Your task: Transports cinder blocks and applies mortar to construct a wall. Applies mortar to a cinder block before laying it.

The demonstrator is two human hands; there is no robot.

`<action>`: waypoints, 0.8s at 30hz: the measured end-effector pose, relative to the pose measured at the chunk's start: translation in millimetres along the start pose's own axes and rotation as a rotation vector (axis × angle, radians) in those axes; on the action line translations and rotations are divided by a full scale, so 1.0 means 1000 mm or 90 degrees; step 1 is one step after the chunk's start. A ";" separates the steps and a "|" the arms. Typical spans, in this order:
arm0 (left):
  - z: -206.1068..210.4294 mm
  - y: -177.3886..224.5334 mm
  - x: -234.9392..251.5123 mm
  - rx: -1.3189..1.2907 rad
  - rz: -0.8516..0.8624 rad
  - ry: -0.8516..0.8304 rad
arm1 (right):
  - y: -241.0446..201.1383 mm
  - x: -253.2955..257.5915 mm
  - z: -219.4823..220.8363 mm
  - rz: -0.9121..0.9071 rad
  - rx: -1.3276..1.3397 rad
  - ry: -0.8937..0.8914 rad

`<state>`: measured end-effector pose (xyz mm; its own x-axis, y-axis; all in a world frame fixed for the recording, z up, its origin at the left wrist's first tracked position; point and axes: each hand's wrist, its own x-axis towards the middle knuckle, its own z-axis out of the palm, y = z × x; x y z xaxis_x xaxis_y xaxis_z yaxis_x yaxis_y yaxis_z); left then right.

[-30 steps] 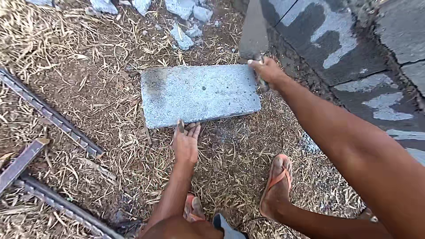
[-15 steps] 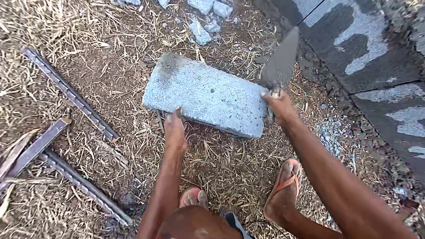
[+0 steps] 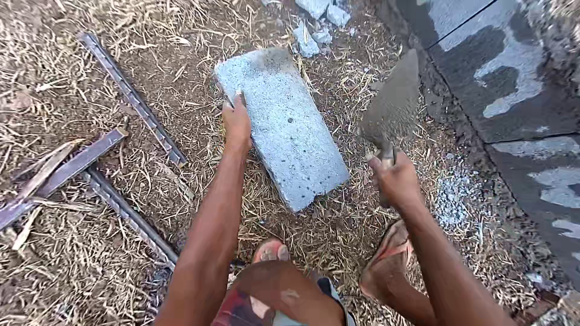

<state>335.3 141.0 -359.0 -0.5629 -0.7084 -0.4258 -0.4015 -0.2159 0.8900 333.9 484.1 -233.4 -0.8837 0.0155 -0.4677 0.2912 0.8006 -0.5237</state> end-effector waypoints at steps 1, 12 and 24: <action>-0.001 0.001 -0.002 -0.007 0.008 -0.008 | -0.017 0.001 -0.011 -0.012 0.008 -0.025; -0.008 -0.010 0.011 0.062 0.059 -0.056 | -0.087 0.047 -0.010 -0.237 -0.019 -0.160; 0.012 0.015 0.065 0.060 0.036 -0.208 | -0.212 0.197 0.065 -0.352 -0.323 -0.156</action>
<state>284.0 100.5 -375.3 -0.7821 -0.4611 -0.4192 -0.4191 -0.1086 0.9014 121.8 278.0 -260.7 -0.7287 -0.5500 -0.4080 -0.4222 0.8299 -0.3647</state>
